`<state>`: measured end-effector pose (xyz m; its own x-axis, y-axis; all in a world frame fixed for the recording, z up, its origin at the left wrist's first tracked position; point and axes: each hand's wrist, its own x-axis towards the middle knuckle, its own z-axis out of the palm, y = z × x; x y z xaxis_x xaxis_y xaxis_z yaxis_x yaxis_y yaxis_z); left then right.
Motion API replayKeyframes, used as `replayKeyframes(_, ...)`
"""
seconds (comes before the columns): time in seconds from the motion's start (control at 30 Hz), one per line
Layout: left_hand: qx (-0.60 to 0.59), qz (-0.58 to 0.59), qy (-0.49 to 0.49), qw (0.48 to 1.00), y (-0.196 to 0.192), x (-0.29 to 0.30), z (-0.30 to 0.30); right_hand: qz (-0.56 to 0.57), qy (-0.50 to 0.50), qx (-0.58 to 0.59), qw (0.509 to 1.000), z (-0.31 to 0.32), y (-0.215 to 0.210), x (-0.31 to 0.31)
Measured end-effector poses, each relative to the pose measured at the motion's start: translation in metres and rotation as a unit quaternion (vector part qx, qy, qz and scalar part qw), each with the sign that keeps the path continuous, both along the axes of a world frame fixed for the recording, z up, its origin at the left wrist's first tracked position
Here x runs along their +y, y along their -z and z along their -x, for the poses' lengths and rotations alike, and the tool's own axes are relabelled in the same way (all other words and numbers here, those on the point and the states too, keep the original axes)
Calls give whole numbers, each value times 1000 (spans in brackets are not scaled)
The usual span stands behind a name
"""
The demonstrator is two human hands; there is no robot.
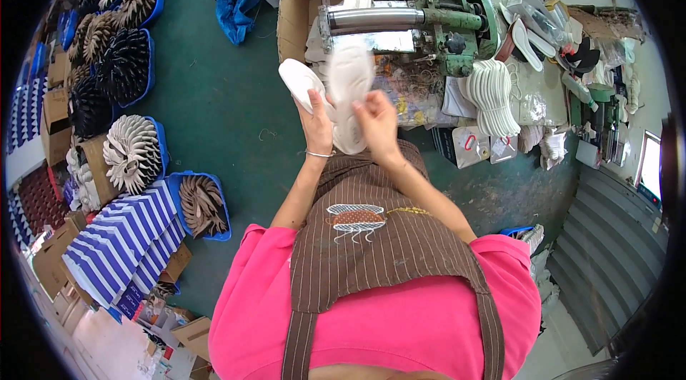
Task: The recorder is feeding shoe insoles into an industrial machine for processing and then stacking them.
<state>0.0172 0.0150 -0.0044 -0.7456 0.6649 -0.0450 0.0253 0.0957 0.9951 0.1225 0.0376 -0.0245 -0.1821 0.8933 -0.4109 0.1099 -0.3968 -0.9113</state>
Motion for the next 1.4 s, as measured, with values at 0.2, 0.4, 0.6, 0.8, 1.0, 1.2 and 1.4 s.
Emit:
replayKeyframes(0.2, -366, -86, 99, 921, 13, -8, 16, -10, 56, 44, 997, -6, 15, 70)
replayKeyframes(0.4, -338, -94, 167, 921, 18, -7, 17, 30, -143, 51, 988, 2, -2, -5)
replayKeyframes(0.6, -223, 124, 149, 955, 14, -16, 8, -59, -12, -59, 996, -5, 33, 63)
replayKeyframes(0.8, -232, 128, 197, 944, 27, -19, 8, -97, -103, -136, 981, -69, 10, 24)
replayKeyframes(1.0, -215, 146, 220, 940, 25, -10, -16, -145, 5, -585, 798, -237, 60, 47)
replayKeyframes(1.2, -178, 211, 244, 930, 28, 10, -78, -209, -26, -602, 770, -311, 98, 114)
replayKeyframes(1.4, -172, 220, 295, 914, 36, 38, -184, -174, -9, -532, 828, -372, 72, 165)
